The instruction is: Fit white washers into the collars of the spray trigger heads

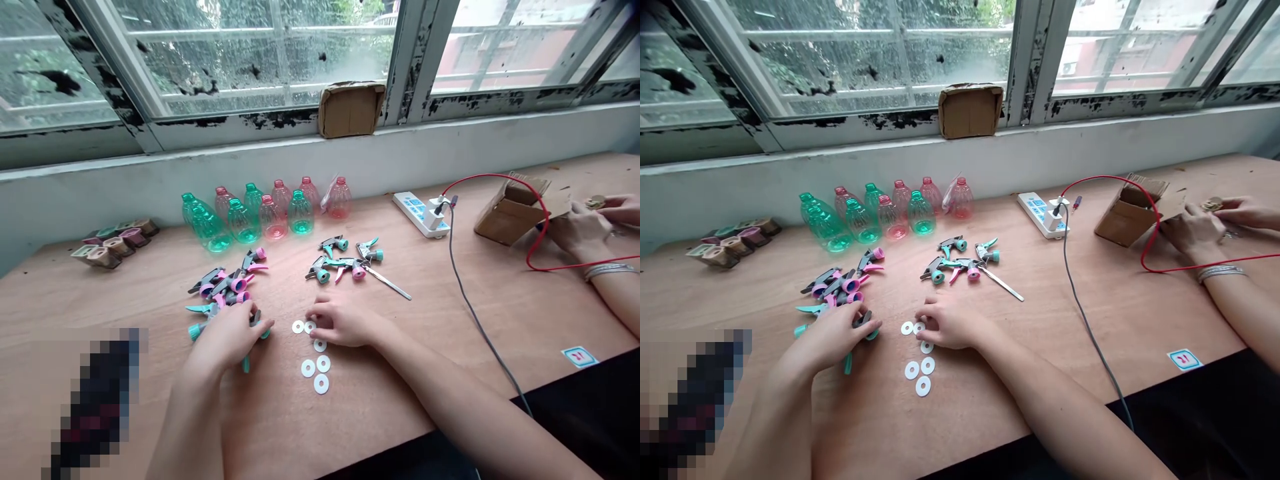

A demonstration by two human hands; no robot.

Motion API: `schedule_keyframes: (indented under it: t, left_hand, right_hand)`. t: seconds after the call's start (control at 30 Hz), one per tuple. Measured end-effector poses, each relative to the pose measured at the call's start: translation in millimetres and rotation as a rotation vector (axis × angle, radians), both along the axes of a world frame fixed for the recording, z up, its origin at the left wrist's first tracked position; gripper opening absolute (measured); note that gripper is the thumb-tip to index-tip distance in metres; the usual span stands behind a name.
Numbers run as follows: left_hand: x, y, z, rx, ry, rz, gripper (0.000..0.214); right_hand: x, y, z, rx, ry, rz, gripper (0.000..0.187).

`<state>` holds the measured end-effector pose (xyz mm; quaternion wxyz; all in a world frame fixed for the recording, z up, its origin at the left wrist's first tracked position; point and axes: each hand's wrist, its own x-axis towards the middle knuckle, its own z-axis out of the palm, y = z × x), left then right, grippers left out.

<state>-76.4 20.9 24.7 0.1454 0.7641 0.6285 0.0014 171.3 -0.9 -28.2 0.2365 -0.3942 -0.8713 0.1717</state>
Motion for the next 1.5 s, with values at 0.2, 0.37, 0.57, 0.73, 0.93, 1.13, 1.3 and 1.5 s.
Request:
schedule_keyframes:
  t: [0.2, 0.37, 0.57, 0.73, 0.93, 1.13, 1.3, 1.5]
  left_hand:
    - [14, 7, -13.7, 0.125, -0.467, 0.045, 0.03]
    - [34, 14, -18.3, -0.057, -1.146, 0.193, 0.023]
    - [54, 19, -18.1, -0.266, -1.53, 0.217, 0.027]
    - [50, 12, -27.6, -0.358, -1.768, 0.254, 0.033]
    - [51, 12, -40.0, -0.377, -1.818, 0.206, 0.046]
    - [59, 12, -45.8, -0.335, -1.716, 0.22, 0.035]
    - [65, 8, -51.2, -0.189, -1.487, 0.186, 0.033]
    - [72, 2, -49.2, -0.132, -1.391, 0.13, 0.025]
  right_hand:
    - [-9, -3, -0.3, -0.073, -0.008, -0.021, 0.019]
    - [-10, -4, 0.6, -0.158, 0.022, -0.04, 0.014]
    - [-7, -3, -1.6, -0.112, 0.038, -0.028, 0.024]
    - [-6, 1, 1.1, -0.121, -0.041, -0.079, 0.017]
    - [-3, 2, -0.7, -0.179, 0.152, -0.078, 0.011]
    - [-2, 3, -7.2, -0.416, 0.745, -0.147, 0.014]
    - [-3, 2, -1.1, -0.44, 0.983, -0.171, 0.019]
    - [-10, 0, -1.6, -0.551, 1.072, -0.126, 0.023]
